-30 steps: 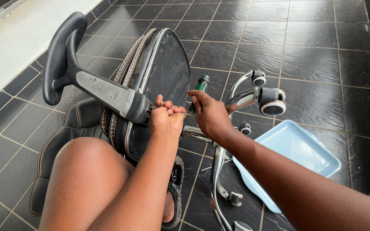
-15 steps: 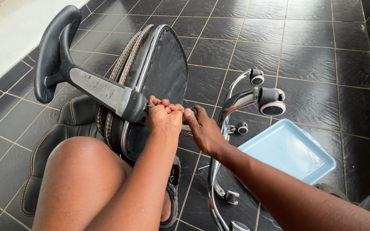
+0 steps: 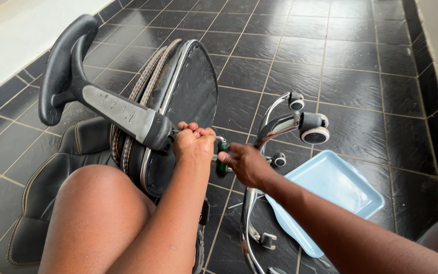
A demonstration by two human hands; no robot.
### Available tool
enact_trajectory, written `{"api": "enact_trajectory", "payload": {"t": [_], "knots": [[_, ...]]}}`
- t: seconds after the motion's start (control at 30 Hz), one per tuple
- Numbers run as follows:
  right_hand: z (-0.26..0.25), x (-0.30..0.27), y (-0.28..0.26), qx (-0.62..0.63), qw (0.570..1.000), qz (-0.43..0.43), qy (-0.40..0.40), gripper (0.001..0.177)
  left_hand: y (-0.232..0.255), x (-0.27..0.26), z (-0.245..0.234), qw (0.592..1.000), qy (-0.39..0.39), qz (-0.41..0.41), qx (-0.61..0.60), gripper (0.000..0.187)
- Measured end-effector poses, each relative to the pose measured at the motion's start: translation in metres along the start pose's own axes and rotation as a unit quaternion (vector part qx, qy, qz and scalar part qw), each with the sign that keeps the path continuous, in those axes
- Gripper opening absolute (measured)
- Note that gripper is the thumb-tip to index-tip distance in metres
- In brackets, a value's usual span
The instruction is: The person uses a screwdriver to remove screws from the back of an office chair. They unscrew multiple fasteners from the chair's backrest and place the screws into a light blue tray on the floor.
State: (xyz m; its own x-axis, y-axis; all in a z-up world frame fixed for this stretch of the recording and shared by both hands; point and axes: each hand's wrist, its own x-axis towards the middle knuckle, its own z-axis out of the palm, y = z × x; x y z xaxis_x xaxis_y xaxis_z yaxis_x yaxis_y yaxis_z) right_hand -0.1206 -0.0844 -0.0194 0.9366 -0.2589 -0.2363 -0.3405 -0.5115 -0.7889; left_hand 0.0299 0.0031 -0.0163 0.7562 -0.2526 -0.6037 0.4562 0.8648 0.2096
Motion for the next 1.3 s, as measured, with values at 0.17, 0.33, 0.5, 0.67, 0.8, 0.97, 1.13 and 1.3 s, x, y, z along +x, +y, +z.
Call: {"api": "enact_trajectory", "payload": {"t": [0.17, 0.33, 0.5, 0.67, 0.8, 0.97, 1.13, 1.3], "knots": [[0.007, -0.013, -0.011, 0.155, 0.987, 0.03, -0.028, 0.051, 0.001, 0.0, -0.003, 1.0, 0.011, -0.015, -0.018, 0.029], [0.007, -0.025, -0.027, 0.251, 0.961, 0.095, -0.066, 0.055, 0.001, 0.011, -0.005, 0.999, 0.019, -0.03, -0.04, 0.023], [0.004, -0.031, -0.037, 0.271, 0.955, 0.111, -0.056, 0.054, -0.003, 0.019, 0.002, 0.997, 0.023, -0.047, -0.054, 0.018], [0.001, -0.031, -0.037, 0.284, 0.952, 0.099, -0.057, 0.057, 0.004, 0.017, 0.008, 0.996, 0.043, -0.054, -0.056, 0.014], [-0.006, -0.03, -0.037, 0.269, 0.957, 0.091, -0.062, 0.062, 0.011, 0.008, 0.007, 0.997, -0.01, -0.059, 0.048, 0.013], [-0.012, -0.029, -0.042, 0.271, 0.955, 0.099, -0.066, 0.06, 0.023, 0.006, 0.009, 0.979, -0.042, -0.115, 0.161, 0.036], [-0.015, -0.027, -0.042, 0.282, 0.953, 0.095, -0.057, 0.062, 0.022, 0.024, 0.003, 0.97, -0.094, -0.137, 0.178, 0.036], [-0.017, -0.02, -0.044, 0.306, 0.946, 0.105, -0.036, 0.06, 0.014, 0.043, 0.006, 0.97, -0.102, -0.119, 0.187, 0.021]]}}
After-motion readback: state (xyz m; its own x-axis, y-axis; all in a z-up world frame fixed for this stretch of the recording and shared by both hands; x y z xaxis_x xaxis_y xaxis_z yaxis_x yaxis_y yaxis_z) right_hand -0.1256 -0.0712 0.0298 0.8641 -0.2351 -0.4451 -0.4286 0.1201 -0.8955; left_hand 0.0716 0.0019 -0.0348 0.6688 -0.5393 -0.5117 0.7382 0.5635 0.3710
